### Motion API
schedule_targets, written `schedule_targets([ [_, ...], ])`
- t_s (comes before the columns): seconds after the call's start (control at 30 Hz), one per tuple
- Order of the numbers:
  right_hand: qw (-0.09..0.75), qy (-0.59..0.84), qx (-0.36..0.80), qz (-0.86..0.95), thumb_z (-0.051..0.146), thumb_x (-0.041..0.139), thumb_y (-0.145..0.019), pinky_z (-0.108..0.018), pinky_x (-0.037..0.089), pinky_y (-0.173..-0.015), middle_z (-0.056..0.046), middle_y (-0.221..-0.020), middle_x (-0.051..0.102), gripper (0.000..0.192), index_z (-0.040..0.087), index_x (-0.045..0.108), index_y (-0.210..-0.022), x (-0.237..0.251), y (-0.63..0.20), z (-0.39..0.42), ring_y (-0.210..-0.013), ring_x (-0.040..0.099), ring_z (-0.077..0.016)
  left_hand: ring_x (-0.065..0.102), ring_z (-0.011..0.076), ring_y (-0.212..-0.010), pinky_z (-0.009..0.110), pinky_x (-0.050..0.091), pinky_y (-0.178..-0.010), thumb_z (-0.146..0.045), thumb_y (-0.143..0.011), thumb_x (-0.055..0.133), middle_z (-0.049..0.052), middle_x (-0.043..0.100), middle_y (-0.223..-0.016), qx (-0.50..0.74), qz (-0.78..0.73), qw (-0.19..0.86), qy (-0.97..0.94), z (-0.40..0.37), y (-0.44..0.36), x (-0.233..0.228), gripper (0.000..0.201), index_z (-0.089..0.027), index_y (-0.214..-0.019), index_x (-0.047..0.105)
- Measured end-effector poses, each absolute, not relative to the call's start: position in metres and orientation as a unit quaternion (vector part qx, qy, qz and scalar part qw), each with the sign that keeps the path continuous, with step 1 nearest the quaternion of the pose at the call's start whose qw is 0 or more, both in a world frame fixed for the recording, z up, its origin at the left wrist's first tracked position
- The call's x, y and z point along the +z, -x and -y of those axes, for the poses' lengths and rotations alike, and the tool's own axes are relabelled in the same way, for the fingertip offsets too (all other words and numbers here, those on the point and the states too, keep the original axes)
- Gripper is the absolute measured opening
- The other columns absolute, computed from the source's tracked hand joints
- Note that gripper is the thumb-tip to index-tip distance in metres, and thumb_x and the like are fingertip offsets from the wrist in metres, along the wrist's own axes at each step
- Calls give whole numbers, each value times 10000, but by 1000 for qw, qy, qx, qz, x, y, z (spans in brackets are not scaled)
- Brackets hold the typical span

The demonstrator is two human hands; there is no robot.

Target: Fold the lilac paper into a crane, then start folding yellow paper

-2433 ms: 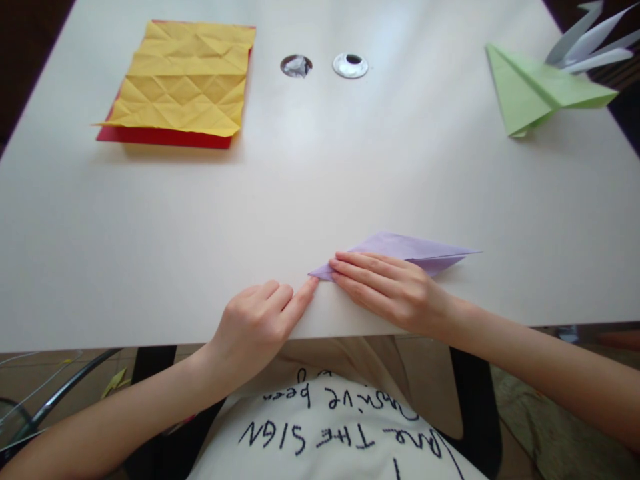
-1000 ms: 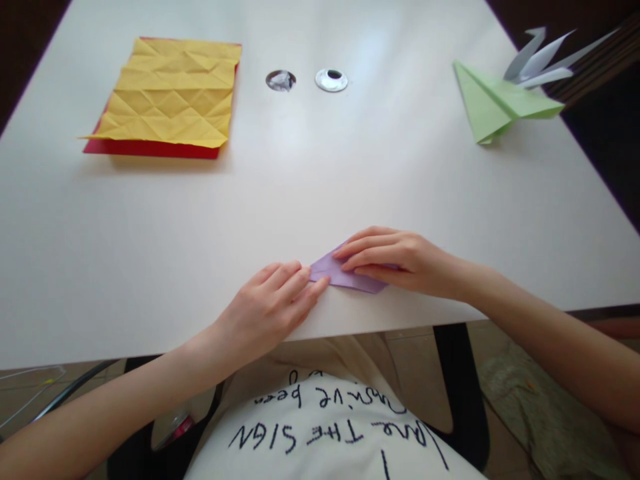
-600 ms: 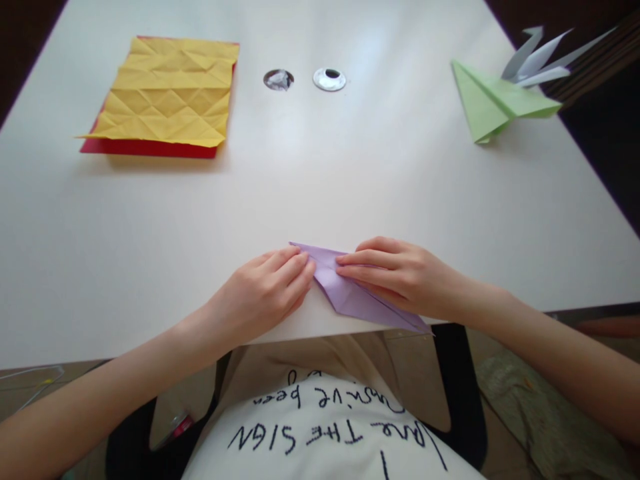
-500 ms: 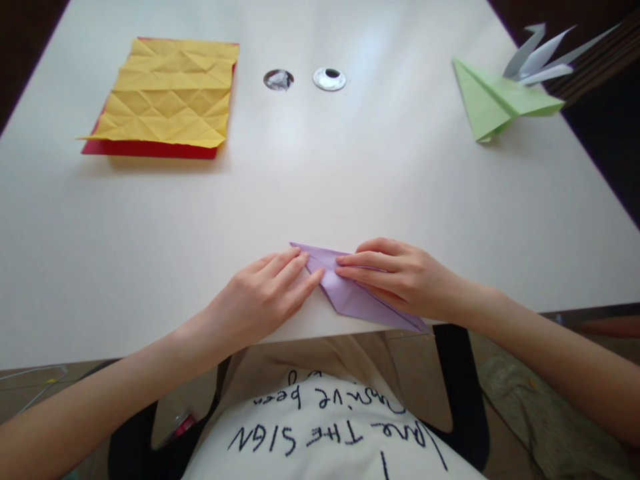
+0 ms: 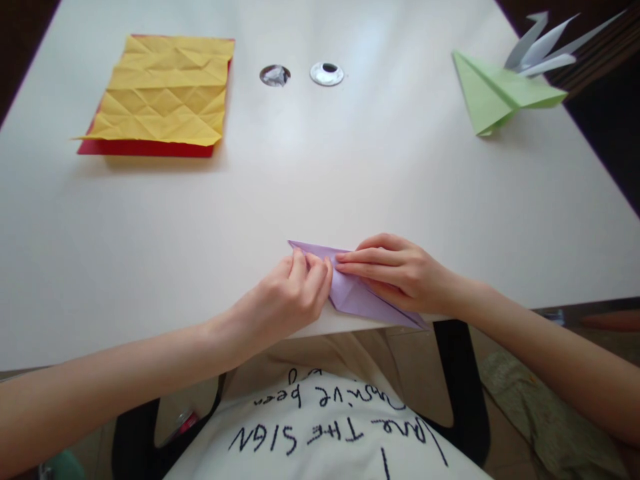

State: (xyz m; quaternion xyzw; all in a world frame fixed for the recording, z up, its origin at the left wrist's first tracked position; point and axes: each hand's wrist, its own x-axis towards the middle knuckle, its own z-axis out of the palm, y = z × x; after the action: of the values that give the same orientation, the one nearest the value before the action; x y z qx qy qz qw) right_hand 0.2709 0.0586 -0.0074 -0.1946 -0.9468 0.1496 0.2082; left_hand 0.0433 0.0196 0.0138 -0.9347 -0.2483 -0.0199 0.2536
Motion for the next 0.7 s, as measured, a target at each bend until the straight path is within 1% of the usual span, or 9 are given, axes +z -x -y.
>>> schedule_targets([
  [0.1,218,192,144,946,126,487,-857,-357,509,-837,-48,-1126,658,331,176,562,-1175,-8,-271,-58,-977,541,-186,638,180,-799,261,513,-696,-69,-858,442,111,657,-914,-44,210,237,948,-22,-43,13,256,-13,-1032,621],
  [0.2,228,190,139,945,127,490,-855,-356,513,-830,-53,-1125,659,320,171,568,-1162,-8,-270,-58,-983,545,-185,634,169,-813,259,507,-716,-85,-868,452,104,661,-927,-54,195,249,947,-19,-42,9,248,-32,-1052,609],
  [0.3,228,190,139,945,119,489,-853,-354,514,-833,-52,-1120,662,311,171,574,-1147,-7,-271,-57,-992,547,-182,638,187,-860,276,503,-743,-112,-875,467,113,673,-935,-51,203,266,941,-16,-43,4,252,-45,-1079,599],
  [0.4,231,190,136,944,119,491,-851,-355,516,-834,-58,-1116,663,298,163,581,-1132,-7,-270,-57,-988,552,-183,649,208,-859,277,506,-722,-117,-859,503,125,681,-914,-63,201,270,940,-14,-45,2,233,-28,-1043,613],
  [0.47,232,191,133,945,122,489,-852,-359,517,-835,-59,-1118,662,291,162,585,-1124,-7,-270,-57,-986,554,-184,657,205,-833,275,511,-706,-101,-849,510,124,686,-895,-65,208,272,937,-12,-47,2,220,-27,-1024,619],
  [0.6,235,192,128,944,118,502,-843,-361,519,-829,-67,-1106,667,279,140,595,-1106,-8,-270,-57,-972,557,-191,663,202,-835,292,522,-725,-91,-850,493,115,695,-916,-41,225,285,931,-8,-52,1,224,-56,-1023,629],
  [0.7,236,190,124,945,119,507,-841,-365,520,-826,-73,-1103,668,274,128,598,-1099,-9,-270,-57,-966,558,-195,666,229,-851,299,527,-709,-93,-842,511,149,691,-937,-45,226,290,929,-6,-52,0,243,-15,-1047,617],
])
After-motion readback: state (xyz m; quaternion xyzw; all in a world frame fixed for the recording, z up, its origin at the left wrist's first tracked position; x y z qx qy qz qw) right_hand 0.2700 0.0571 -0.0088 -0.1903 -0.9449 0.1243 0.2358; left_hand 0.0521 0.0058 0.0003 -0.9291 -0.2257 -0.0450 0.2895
